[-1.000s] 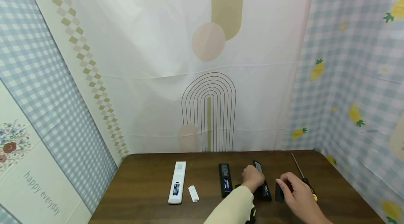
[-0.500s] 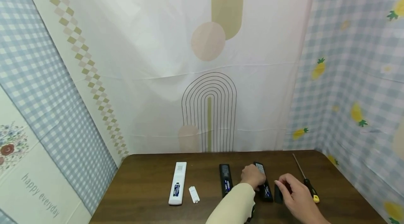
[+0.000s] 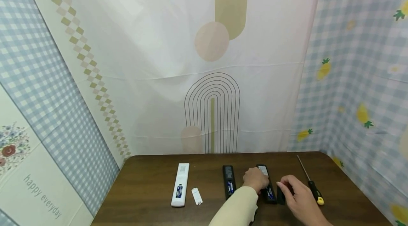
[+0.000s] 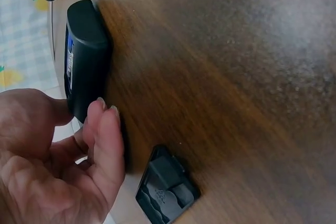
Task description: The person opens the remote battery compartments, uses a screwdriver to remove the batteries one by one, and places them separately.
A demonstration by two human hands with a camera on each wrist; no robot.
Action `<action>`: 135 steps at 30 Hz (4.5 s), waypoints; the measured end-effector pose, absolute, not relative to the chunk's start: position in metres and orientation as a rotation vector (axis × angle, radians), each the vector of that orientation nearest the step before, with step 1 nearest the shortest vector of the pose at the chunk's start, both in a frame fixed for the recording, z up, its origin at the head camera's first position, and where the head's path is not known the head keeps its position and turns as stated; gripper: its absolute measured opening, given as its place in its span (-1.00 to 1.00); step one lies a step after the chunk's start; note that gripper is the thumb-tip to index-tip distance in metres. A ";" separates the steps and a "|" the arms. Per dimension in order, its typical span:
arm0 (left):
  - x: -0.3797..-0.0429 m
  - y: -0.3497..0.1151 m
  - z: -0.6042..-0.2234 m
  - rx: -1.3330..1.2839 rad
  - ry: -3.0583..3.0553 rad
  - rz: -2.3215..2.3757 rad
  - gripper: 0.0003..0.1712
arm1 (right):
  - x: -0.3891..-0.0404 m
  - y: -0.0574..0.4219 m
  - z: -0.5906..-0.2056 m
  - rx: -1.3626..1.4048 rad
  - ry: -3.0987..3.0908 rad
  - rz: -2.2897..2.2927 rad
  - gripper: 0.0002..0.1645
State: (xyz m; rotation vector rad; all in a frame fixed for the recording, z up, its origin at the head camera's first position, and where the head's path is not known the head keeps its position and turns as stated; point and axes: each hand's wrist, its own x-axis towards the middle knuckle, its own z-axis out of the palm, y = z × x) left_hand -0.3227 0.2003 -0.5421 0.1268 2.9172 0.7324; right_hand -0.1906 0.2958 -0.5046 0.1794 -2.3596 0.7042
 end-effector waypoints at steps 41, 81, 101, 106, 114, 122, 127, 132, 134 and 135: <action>-0.263 0.058 -0.514 1.036 2.973 1.107 -0.75 | -0.200 0.309 -0.505 -0.089 -2.792 0.723 -0.73; -0.246 -0.090 -0.523 0.646 2.927 1.161 -0.77 | -0.213 0.346 -0.536 0.032 -3.262 0.351 -0.62; -0.240 -0.099 -0.527 0.634 2.893 1.206 -0.82 | -0.211 0.338 -0.543 0.131 -3.253 0.214 -0.62; -0.238 -0.102 -0.527 0.633 2.891 1.214 -0.82 | -0.217 0.344 -0.546 0.201 -3.194 0.270 -0.66; -0.238 -0.105 -0.528 0.614 2.886 1.242 -0.82 | -0.232 0.355 -0.544 0.216 -3.174 0.465 -0.62; -0.240 -0.109 -0.529 0.610 2.905 1.244 -0.83 | -0.234 0.358 -0.546 0.200 -3.173 0.483 -0.60; -0.242 -0.111 -0.531 0.609 2.898 1.257 -0.83 | -0.234 0.359 -0.547 0.188 -3.174 0.515 -0.60; -0.242 -0.112 -0.531 0.596 2.894 1.261 -0.83 | -0.234 0.359 -0.548 0.201 -3.167 0.516 -0.58; -0.242 -0.113 -0.530 0.584 2.900 1.260 -0.83 | -0.235 0.360 -0.547 0.206 -3.174 0.521 -0.56; -0.242 -0.113 -0.529 0.577 2.902 1.258 -0.83 | -0.235 0.360 -0.546 0.203 -3.179 0.531 -0.55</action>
